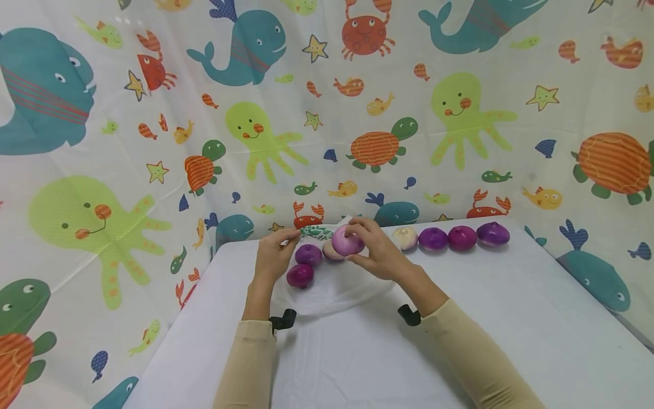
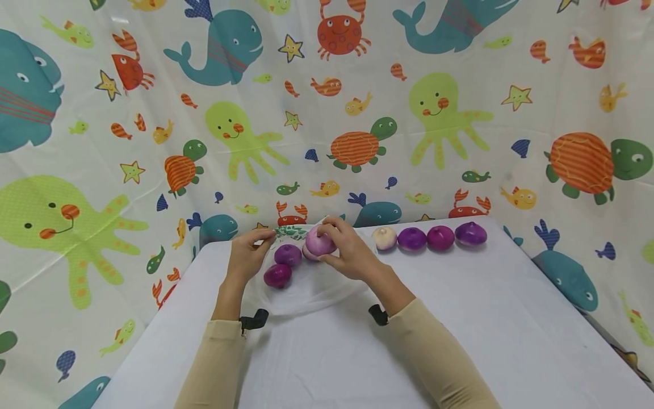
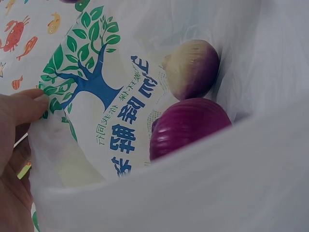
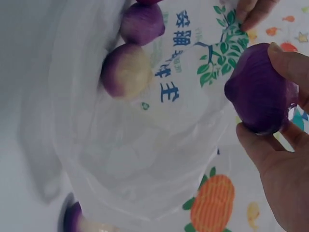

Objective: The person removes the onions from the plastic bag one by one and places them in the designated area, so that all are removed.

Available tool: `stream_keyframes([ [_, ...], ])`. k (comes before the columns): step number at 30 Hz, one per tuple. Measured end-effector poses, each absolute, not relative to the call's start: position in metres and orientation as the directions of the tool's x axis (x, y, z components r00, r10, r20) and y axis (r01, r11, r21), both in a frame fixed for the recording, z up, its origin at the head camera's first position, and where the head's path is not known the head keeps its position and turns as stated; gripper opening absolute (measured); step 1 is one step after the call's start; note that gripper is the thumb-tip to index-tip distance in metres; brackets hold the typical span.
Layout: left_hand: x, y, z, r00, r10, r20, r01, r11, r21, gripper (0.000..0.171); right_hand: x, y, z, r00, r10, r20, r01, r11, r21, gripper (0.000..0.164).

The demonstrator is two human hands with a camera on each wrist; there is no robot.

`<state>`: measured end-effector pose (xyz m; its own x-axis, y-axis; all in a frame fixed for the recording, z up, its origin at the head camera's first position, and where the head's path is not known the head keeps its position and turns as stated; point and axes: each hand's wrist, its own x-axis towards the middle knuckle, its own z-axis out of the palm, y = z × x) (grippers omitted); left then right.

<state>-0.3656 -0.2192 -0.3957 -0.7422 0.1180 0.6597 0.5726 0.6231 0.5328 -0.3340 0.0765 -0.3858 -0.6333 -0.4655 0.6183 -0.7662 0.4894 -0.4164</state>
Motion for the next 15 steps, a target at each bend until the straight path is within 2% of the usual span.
stream_keyframes([
  [8,-0.365,-0.219,-0.396,-0.751,0.113,0.651,0.562,0.627,0.539,0.018,-0.336,0.091,-0.385,-0.718,-0.431,0.547,-0.691,0.535,-0.486,0.046],
  [15,-0.364,-0.219,-0.395,-0.743,0.119,0.658,0.571,0.625,0.532,0.018,-0.34,0.115,-0.386,-0.767,-0.386,0.513,-0.631,0.599,-0.493,0.048],
])
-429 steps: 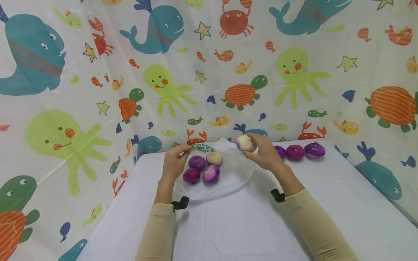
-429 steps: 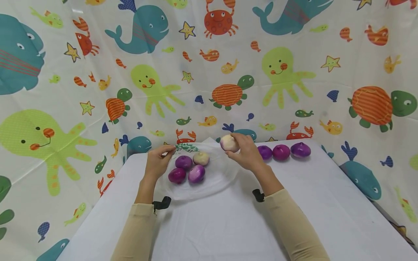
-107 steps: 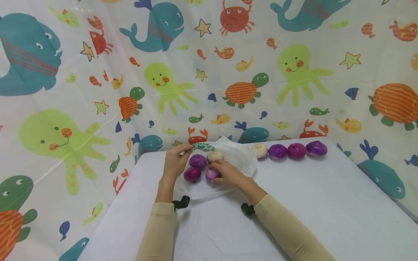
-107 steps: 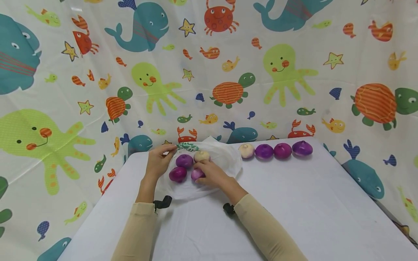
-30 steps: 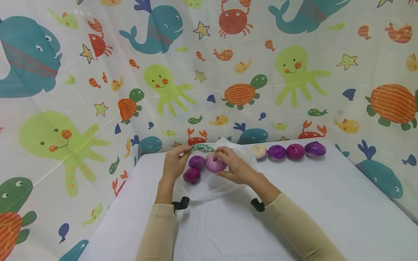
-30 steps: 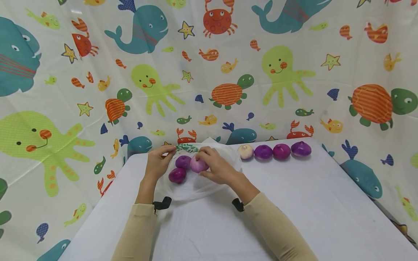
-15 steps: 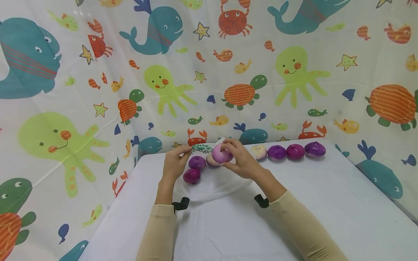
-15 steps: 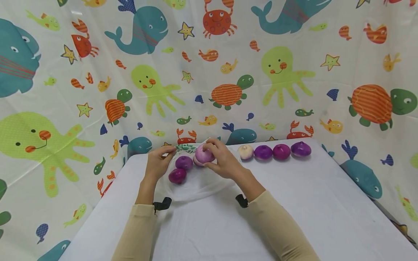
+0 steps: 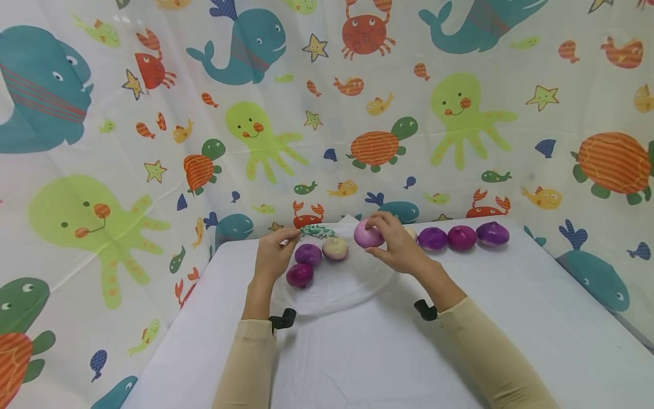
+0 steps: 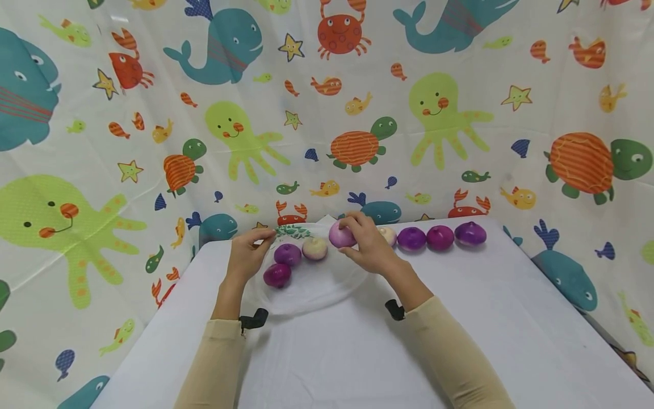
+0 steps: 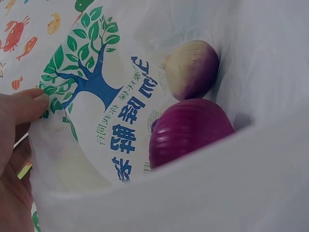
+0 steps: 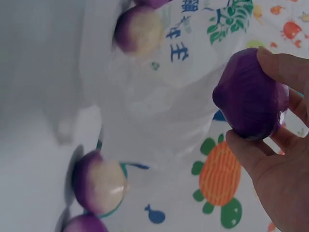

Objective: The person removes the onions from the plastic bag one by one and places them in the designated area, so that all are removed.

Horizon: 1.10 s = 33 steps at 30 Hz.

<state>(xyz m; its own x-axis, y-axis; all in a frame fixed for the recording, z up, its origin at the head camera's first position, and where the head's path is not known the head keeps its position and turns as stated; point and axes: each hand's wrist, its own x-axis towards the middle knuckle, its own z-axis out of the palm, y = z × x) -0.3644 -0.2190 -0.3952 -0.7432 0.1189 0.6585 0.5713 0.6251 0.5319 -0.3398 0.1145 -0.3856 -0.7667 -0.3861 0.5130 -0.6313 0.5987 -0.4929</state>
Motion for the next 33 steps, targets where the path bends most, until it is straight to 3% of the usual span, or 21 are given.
stream_keyframes([
  [16,-0.367,-0.22,-0.397,-0.755,0.12,0.644,0.563,0.623,0.544,0.019,-0.342,0.175,-0.386,-0.843,-0.28,0.46,-0.509,0.693,-0.51,0.051],
  [33,-0.366,-0.219,-0.397,-0.748,0.121,0.653,0.568,0.625,0.535,0.019,-0.341,0.232,-0.386,-0.845,-0.201,0.495,-0.454,0.759,-0.466,0.05],
])
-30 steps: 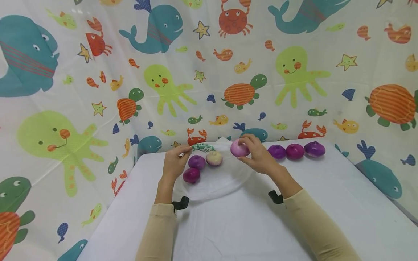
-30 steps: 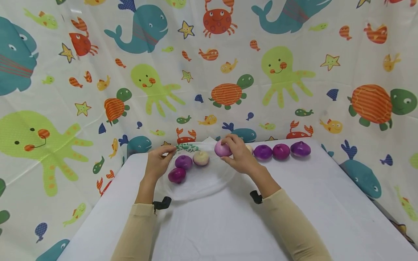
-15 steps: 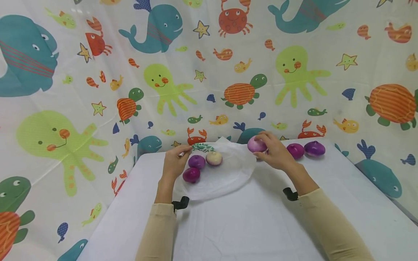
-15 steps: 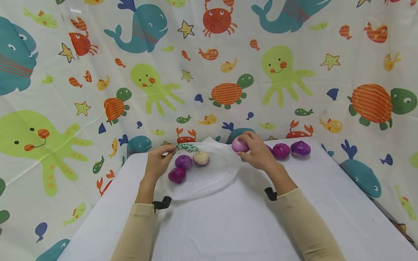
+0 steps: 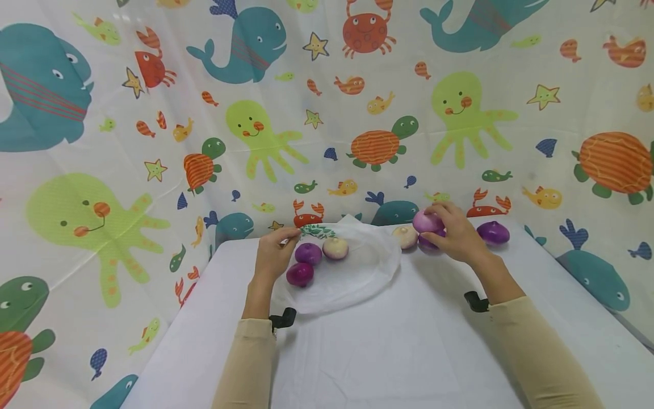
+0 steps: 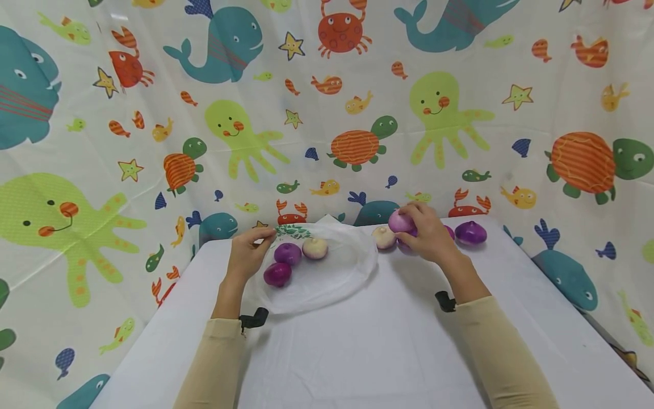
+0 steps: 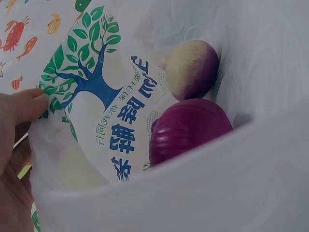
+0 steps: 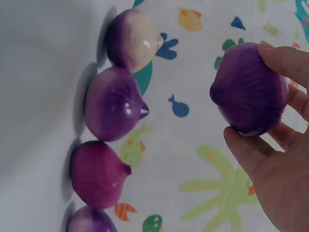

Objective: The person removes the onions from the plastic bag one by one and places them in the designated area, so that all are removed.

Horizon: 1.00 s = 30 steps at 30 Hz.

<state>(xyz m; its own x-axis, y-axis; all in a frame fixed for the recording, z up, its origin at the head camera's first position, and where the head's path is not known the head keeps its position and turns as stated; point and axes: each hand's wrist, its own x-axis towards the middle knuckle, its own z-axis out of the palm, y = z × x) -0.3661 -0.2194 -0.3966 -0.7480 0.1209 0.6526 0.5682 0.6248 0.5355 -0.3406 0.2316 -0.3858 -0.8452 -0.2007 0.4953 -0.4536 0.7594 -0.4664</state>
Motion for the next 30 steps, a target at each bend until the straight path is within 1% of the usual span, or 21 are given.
stream_keyframes([
  [5,-0.366,-0.22,-0.397,-0.755,0.117,0.646,0.561,0.626,0.542,0.019,-0.339,0.242,-0.384,-0.861,-0.164,0.481,-0.414,0.775,-0.477,0.052],
  [12,-0.366,-0.22,-0.397,-0.756,0.115,0.644,0.561,0.619,0.549,0.018,-0.337,0.253,-0.382,-0.898,-0.131,0.421,-0.35,0.792,-0.501,0.053],
  [19,-0.365,-0.221,-0.394,-0.745,0.116,0.658,0.574,0.614,0.542,0.018,-0.333,0.264,-0.379,-0.905,-0.127,0.405,-0.334,0.801,-0.496,0.053],
  [26,-0.364,-0.221,-0.395,-0.75,0.117,0.651,0.565,0.624,0.539,0.018,-0.331,0.276,-0.382,-0.922,-0.121,0.369,-0.305,0.815,-0.493,0.05],
  [30,-0.364,-0.221,-0.395,-0.754,0.119,0.646,0.561,0.628,0.539,0.018,-0.329,0.284,-0.383,-0.928,-0.1,0.359,-0.281,0.821,-0.497,0.052],
])
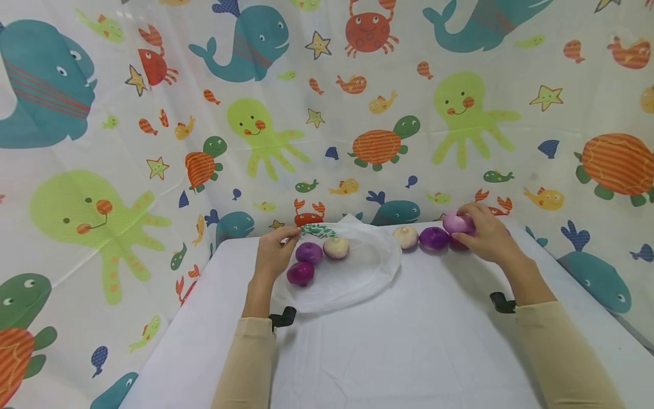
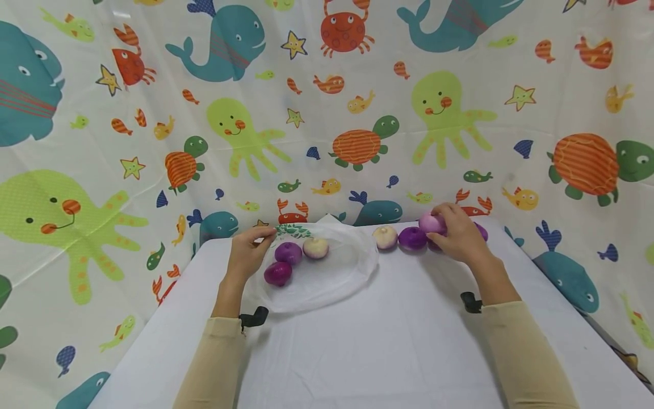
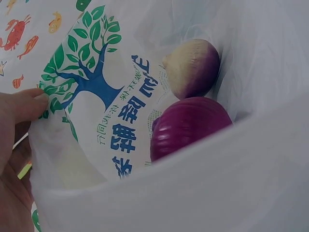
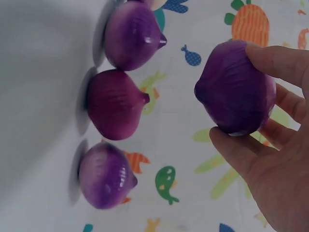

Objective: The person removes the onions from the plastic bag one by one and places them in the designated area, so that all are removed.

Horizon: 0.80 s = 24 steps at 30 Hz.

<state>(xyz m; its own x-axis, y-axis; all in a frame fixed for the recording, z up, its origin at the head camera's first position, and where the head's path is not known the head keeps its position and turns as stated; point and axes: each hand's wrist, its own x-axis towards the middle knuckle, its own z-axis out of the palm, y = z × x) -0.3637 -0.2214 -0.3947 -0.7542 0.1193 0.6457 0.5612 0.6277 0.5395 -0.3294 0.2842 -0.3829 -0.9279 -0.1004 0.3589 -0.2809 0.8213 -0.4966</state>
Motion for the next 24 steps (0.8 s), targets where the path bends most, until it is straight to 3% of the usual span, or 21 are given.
stream_keyframes([
  [24,-0.364,-0.221,-0.394,-0.754,0.117,0.647,0.563,0.622,0.544,0.018,-0.325,0.309,-0.382,-0.94,-0.043,0.338,-0.226,0.821,-0.525,0.053],
])
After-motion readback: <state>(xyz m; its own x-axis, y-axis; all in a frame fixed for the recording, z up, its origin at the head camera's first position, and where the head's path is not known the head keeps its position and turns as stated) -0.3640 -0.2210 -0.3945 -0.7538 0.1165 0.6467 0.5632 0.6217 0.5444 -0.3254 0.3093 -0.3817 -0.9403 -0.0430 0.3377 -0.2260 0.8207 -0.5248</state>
